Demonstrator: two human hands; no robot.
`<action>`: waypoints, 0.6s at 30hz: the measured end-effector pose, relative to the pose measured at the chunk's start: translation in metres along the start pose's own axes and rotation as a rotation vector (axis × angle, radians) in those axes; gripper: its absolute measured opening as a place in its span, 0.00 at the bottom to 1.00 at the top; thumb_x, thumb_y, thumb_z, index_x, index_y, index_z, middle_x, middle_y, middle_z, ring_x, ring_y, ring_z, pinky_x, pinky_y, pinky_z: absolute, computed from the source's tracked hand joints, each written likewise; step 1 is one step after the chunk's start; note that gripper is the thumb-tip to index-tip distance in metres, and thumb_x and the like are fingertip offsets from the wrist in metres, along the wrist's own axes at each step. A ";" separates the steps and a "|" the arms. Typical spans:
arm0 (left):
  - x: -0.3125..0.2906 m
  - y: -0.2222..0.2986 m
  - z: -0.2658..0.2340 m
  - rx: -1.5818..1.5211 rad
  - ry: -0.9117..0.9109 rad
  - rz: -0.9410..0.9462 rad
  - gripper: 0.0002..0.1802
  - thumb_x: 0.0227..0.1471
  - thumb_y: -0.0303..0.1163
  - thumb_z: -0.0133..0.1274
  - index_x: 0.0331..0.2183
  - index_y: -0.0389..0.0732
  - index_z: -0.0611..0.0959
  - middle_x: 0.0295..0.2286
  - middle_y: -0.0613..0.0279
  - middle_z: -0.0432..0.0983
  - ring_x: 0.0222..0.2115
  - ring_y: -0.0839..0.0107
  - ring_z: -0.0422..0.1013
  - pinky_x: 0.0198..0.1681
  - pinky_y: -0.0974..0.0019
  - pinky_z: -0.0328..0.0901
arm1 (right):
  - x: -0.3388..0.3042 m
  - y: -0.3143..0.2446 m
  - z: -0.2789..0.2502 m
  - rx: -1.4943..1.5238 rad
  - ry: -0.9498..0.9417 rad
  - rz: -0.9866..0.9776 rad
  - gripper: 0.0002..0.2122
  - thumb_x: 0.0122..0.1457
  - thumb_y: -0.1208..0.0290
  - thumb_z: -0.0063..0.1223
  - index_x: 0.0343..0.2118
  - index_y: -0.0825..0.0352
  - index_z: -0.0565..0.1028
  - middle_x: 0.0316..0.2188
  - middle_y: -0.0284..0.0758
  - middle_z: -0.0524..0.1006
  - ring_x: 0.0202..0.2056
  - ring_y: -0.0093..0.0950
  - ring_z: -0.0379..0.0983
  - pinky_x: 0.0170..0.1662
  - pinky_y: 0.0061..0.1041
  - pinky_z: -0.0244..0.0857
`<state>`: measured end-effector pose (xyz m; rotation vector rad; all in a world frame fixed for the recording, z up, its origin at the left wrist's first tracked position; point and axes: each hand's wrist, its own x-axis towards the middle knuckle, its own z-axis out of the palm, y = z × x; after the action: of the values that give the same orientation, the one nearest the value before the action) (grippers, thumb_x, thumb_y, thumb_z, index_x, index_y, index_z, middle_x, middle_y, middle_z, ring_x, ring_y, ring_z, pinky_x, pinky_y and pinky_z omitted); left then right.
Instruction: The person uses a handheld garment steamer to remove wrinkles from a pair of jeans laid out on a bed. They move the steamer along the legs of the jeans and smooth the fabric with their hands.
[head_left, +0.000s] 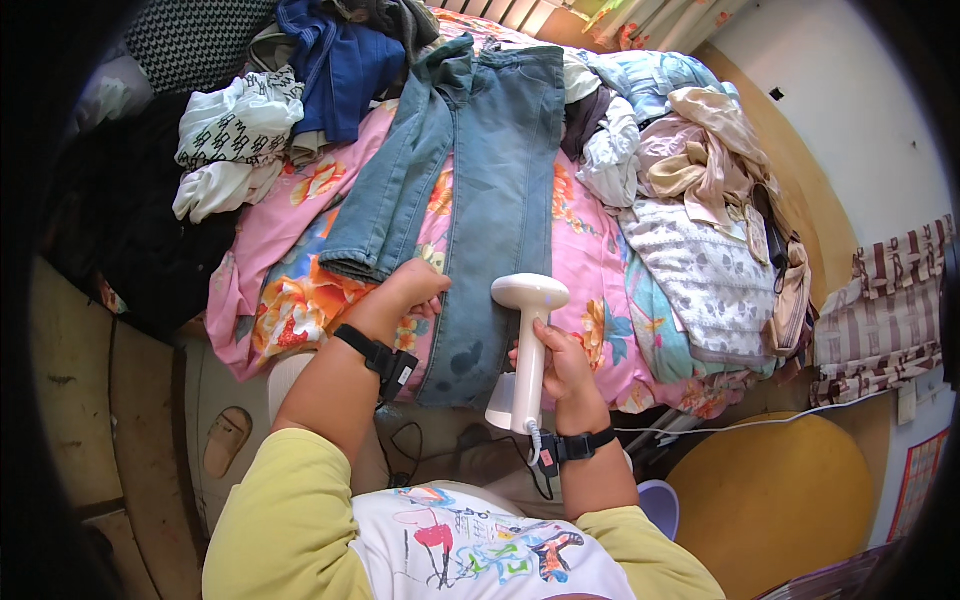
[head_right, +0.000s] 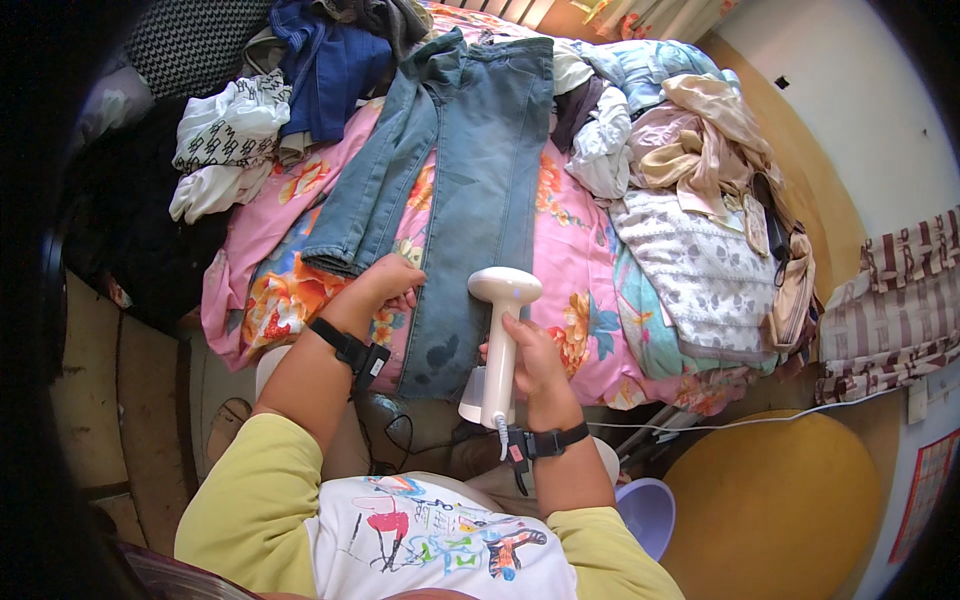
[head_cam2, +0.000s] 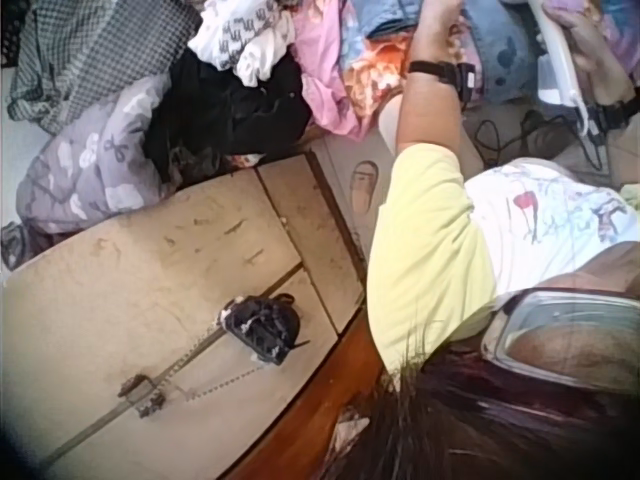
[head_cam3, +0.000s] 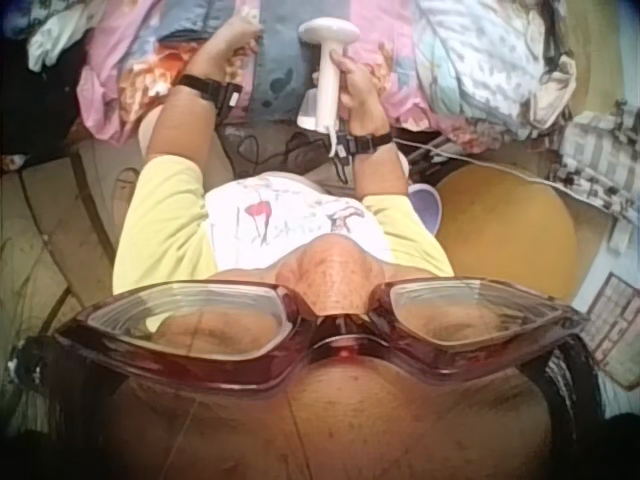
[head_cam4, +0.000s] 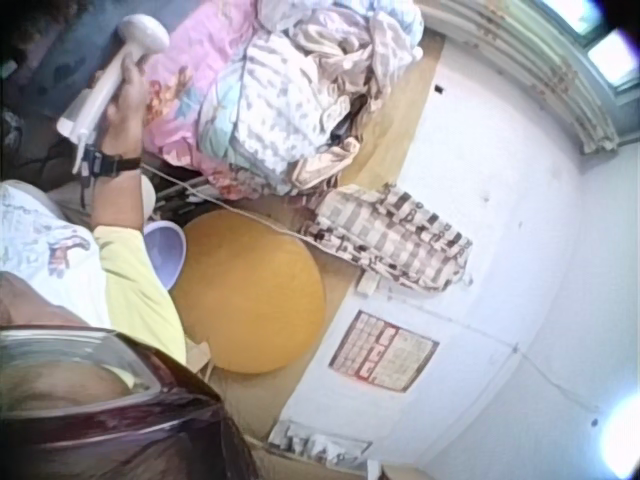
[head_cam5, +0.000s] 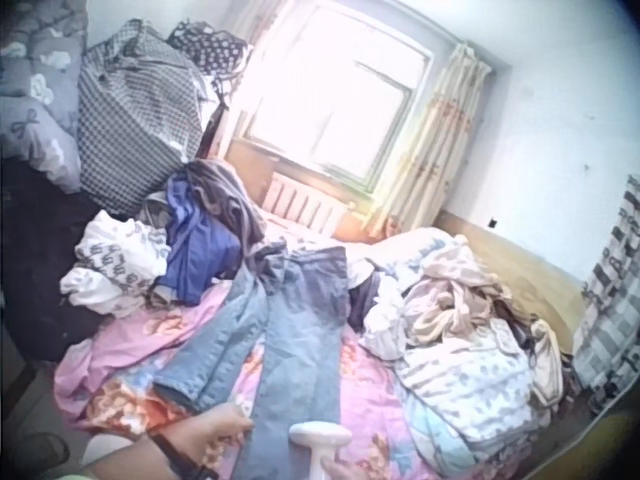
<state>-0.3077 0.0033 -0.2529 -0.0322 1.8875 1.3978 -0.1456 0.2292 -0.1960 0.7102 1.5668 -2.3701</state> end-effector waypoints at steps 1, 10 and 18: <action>-0.001 0.001 0.000 -0.003 0.004 -0.001 0.14 0.49 0.34 0.50 0.20 0.32 0.78 0.17 0.54 0.76 0.11 0.69 0.68 0.15 0.64 0.66 | 0.006 -0.002 0.003 -0.022 0.003 -0.013 0.15 0.61 0.61 0.51 0.38 0.72 0.70 0.27 0.43 0.77 0.26 0.36 0.77 0.31 0.34 0.74; 0.001 0.001 -0.002 -0.019 -0.020 0.005 0.15 0.48 0.34 0.50 0.20 0.31 0.78 0.17 0.53 0.76 0.12 0.66 0.70 0.15 0.63 0.66 | 0.066 -0.035 0.036 -0.079 -0.072 -0.017 0.17 0.62 0.60 0.50 0.41 0.72 0.67 0.26 0.43 0.76 0.26 0.36 0.77 0.31 0.34 0.73; 0.002 0.002 -0.005 -0.041 -0.044 -0.019 0.15 0.48 0.35 0.51 0.20 0.31 0.77 0.16 0.53 0.75 0.11 0.66 0.69 0.14 0.63 0.64 | 0.081 -0.040 0.052 -0.074 -0.060 -0.003 0.19 0.61 0.63 0.52 0.42 0.76 0.65 0.26 0.44 0.74 0.25 0.36 0.76 0.28 0.35 0.73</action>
<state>-0.3129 0.0007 -0.2515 -0.0391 1.8179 1.4137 -0.2467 0.2051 -0.1881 0.6163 1.6223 -2.3004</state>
